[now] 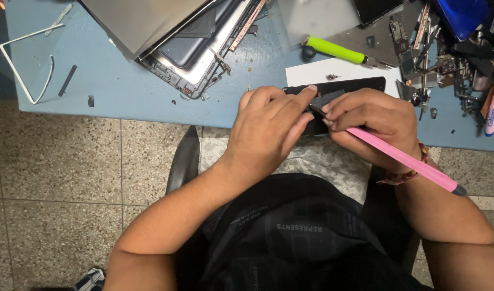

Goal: The person uses a pink plastic pry tool and a green-handled precision screwdriver to scrape and remove adhesive residue from the back of a black smartphone. The person alternates between tools while working on the same area of the device.

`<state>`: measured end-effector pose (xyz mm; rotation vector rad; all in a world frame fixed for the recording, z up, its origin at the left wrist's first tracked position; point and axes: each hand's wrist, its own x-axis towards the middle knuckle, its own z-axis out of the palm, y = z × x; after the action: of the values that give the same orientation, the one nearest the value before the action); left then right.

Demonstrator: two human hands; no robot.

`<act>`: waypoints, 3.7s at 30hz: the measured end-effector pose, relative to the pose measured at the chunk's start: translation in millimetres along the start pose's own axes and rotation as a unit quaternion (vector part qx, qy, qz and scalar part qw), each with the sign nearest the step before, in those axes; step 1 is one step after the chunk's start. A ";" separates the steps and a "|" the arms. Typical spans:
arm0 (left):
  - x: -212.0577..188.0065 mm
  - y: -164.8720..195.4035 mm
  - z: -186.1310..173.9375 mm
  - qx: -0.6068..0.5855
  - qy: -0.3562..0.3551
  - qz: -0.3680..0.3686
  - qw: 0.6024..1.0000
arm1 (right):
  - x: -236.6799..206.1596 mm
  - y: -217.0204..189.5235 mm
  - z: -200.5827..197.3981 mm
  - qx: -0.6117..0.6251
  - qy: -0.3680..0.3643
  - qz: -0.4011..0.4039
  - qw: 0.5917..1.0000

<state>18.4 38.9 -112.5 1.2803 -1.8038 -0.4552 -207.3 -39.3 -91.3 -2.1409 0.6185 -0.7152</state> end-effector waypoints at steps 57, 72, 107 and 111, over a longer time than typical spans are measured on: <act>4.7 4.0 -0.5 -0.015 0.007 -0.034 0.999 | -11.2 2.9 9.1 0.042 0.086 0.046 0.994; 5.3 3.6 -0.4 -0.072 0.028 -0.054 0.996 | -28.2 7.6 18.3 0.237 0.177 0.136 0.946; 1.0 6.5 5.5 -0.188 0.084 -0.009 0.978 | -36.1 -3.6 9.1 0.246 0.225 0.061 0.941; -0.2 10.2 10.0 -0.352 0.017 -0.168 0.921 | -37.5 4.1 7.6 0.316 0.234 0.087 0.915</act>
<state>4.4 41.5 -111.1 1.0531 -1.1977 -1.1459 -230.1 -14.1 -109.3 -1.3056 0.6950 -1.1583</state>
